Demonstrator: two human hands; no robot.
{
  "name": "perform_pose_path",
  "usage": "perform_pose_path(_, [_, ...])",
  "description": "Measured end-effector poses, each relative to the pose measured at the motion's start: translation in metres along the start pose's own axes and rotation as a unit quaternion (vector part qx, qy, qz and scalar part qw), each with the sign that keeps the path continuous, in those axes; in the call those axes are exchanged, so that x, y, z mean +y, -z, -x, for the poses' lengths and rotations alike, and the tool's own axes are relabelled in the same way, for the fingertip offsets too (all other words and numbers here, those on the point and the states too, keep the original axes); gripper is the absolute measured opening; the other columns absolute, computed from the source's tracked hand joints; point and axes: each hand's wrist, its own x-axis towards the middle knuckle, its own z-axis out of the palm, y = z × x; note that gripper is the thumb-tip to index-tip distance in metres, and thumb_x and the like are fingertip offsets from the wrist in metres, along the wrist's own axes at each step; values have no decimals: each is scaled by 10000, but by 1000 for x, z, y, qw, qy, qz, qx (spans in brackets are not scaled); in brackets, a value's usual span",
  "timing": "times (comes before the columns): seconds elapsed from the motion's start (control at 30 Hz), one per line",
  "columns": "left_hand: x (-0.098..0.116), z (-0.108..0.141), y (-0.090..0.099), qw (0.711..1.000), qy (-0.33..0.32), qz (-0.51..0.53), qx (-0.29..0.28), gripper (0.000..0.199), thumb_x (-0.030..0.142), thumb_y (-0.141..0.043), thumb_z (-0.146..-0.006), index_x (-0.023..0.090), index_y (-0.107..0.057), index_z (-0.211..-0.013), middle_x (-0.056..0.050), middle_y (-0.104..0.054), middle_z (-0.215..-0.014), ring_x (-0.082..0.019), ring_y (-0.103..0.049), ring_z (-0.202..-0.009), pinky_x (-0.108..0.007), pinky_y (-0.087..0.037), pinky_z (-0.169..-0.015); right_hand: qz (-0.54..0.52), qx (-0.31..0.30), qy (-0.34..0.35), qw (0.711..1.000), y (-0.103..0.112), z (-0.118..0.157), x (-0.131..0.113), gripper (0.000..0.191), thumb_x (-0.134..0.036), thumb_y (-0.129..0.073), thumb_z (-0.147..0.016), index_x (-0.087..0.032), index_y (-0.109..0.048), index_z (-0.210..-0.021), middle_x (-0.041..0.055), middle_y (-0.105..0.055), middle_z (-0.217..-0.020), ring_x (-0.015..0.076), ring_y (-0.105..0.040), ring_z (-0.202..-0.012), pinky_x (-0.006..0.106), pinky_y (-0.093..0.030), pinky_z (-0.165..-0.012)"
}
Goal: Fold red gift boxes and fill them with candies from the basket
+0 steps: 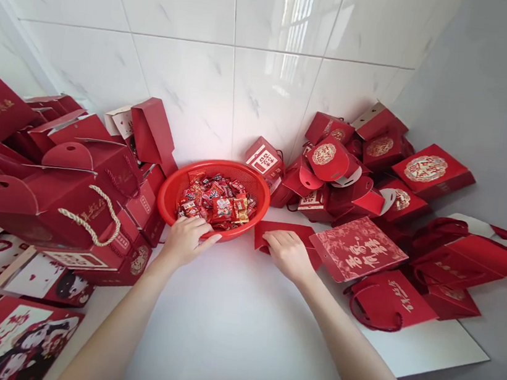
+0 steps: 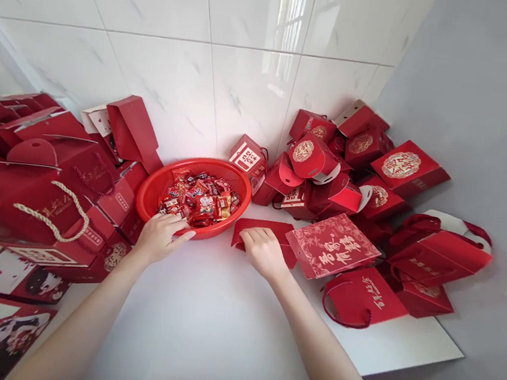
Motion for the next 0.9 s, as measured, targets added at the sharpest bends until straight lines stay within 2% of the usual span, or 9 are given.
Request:
perform_pose_path(0.07, [0, 0, -1, 1000, 3, 6, 2, 361, 490, -502, -969, 212, -708, -867, -52, -723, -874, -235, -650, -891, -362, -405, -784, -38, 30, 12, 999, 24, 6, -13, 243, -125, -458, -980, -180, -675, -1074, 88, -738, -1067, 201, -666, -991, 330, -471, -896])
perform_pose_path(0.13, [0, 0, -1, 1000, 7, 17, 4, 355, 495, -512, -963, 215, -709, -870, -51, -725, -866, -238, -653, -884, -364, -411, -787, -128, 98, -18, 987, 44, 13, -24, 221, -163, -463, -988, -191, -659, -1087, 86, -734, -1037, 201, -674, -958, 328, -497, -860])
perform_pose_path(0.27, [3, -2, 5, 998, 27, 52, 24, 318, 487, -542, -950, 215, -703, -911, -53, -738, -916, -236, -661, -905, -361, -438, -826, -294, 249, -198, 901, 57, 25, -39, 185, -274, -483, -1005, -214, -653, -1047, 78, -728, -960, 210, -688, -855, 325, -538, -758])
perform_pose_path(0.3, [4, -2, 7, 997, 32, 61, 32, 308, 473, -534, -957, 214, -699, -945, -54, -740, -953, -233, -662, -929, -357, -445, -846, -313, 251, -226, 888, 54, 27, -41, 199, -296, -475, -1011, -212, -654, -1036, 77, -729, -958, 211, -691, -855, 321, -542, -746])
perform_pose_path(0.37, [8, -1, 10, 995, 32, 85, 35, 295, 453, -520, -971, 216, -683, -1038, -55, -736, -1042, -228, -660, -997, -350, -453, -883, -342, 206, -226, 889, 45, 33, -47, 226, -319, -464, -1016, -204, -658, -1014, 73, -732, -941, 209, -694, -842, 307, -542, -721])
perform_pose_path(0.47, [16, 5, 10, 993, 9, 115, 10, 308, 446, -541, -964, 230, -645, -1158, -57, -722, -1146, -244, -643, -1105, -364, -445, -933, -375, 112, -151, 908, 33, 42, -57, 223, -297, -466, -1013, -198, -666, -1005, 71, -729, -931, 199, -688, -824, 299, -538, -716])
perform_pose_path(0.53, [20, 11, 7, 994, 10, 109, 4, 292, 409, -531, -973, 230, -635, -1180, -69, -712, -1181, -269, -620, -1171, -386, -433, -952, -391, 91, -112, 909, 30, 48, -62, 210, -262, -465, -1012, -202, -665, -1035, 78, -726, -965, 199, -684, -853, 307, -540, -740])
perform_pose_path(0.67, [27, 23, 5, 995, 12, 96, 1, 253, 300, -474, -999, 228, -625, -1189, -79, -695, -1213, -277, -597, -1212, -391, -441, -929, -376, 105, -95, 916, 29, 56, -65, 204, -208, -467, -1007, -214, -655, -1087, 89, -719, -1026, 210, -673, -916, 341, -539, -787])
perform_pose_path(0.9, [41, 37, 23, 992, 15, 126, -1, 301, 179, -491, -937, 259, -631, -1191, -54, -704, -1175, -276, -617, -1139, -411, -461, -929, -353, 134, -104, 920, 28, 59, -62, 197, -181, -467, -999, -225, -636, -1089, 77, -714, -998, 215, -670, -905, 357, -539, -797])
